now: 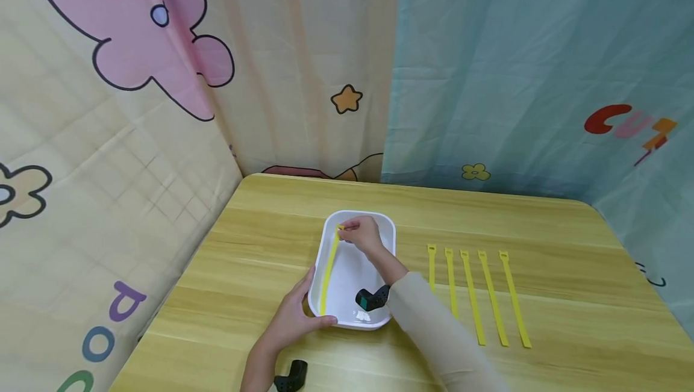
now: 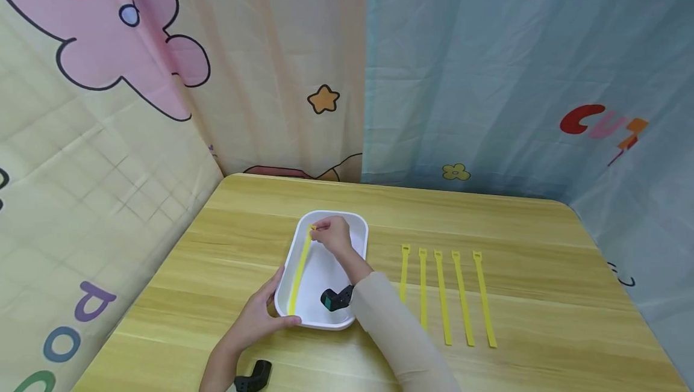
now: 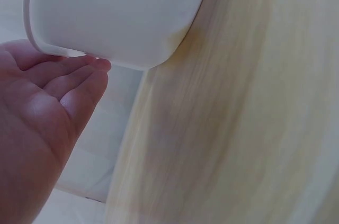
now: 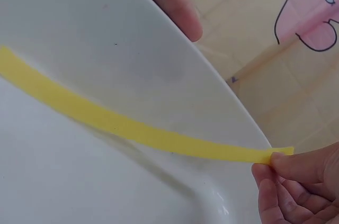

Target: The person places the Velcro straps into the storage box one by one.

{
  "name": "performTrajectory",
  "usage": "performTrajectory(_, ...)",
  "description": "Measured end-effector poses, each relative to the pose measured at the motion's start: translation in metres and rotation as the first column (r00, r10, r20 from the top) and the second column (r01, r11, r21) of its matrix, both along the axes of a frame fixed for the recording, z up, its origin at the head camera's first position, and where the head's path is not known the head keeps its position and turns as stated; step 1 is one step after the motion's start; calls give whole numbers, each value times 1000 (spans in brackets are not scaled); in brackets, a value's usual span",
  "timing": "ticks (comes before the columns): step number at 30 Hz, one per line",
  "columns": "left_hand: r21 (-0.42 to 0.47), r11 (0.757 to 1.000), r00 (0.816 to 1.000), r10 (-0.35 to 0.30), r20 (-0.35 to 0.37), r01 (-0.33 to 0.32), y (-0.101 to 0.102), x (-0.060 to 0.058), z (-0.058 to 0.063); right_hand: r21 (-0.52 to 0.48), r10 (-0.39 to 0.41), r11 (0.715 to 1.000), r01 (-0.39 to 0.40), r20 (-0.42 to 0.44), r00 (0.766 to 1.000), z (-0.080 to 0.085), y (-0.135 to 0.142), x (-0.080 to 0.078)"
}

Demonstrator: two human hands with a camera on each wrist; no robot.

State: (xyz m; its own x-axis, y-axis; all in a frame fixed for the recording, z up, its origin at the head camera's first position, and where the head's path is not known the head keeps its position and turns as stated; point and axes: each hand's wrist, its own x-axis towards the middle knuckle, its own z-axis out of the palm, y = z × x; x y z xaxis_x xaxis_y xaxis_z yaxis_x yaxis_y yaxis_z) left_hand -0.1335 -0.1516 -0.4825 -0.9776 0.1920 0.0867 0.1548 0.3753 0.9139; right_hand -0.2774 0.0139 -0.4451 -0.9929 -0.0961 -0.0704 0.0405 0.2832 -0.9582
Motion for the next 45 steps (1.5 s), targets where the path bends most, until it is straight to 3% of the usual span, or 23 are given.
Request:
performTrajectory(14,-7,1000,1000,4,-7,-4,0,-1,0,5,-32,999,31,94,995,-6,-3,-17)
performTrajectory(23,0,1000,1000,-11,-24,11,2,-5,1,102,-58,994,44,135,989,-7,-2,-28)
performTrajectory(31,-9,1000,1000,-9,-23,9,1,-6,2,166,-105,984,69,220,970,-12,-6,-38)
performTrajectory(36,-10,1000,1000,1,-13,-1,0,-3,0,196,-99,979,58,204,974,-18,-7,-40)
performTrajectory(45,-15,1000,1000,6,-4,-6,0,-1,1,207,-64,978,36,128,990,-17,-8,-30)
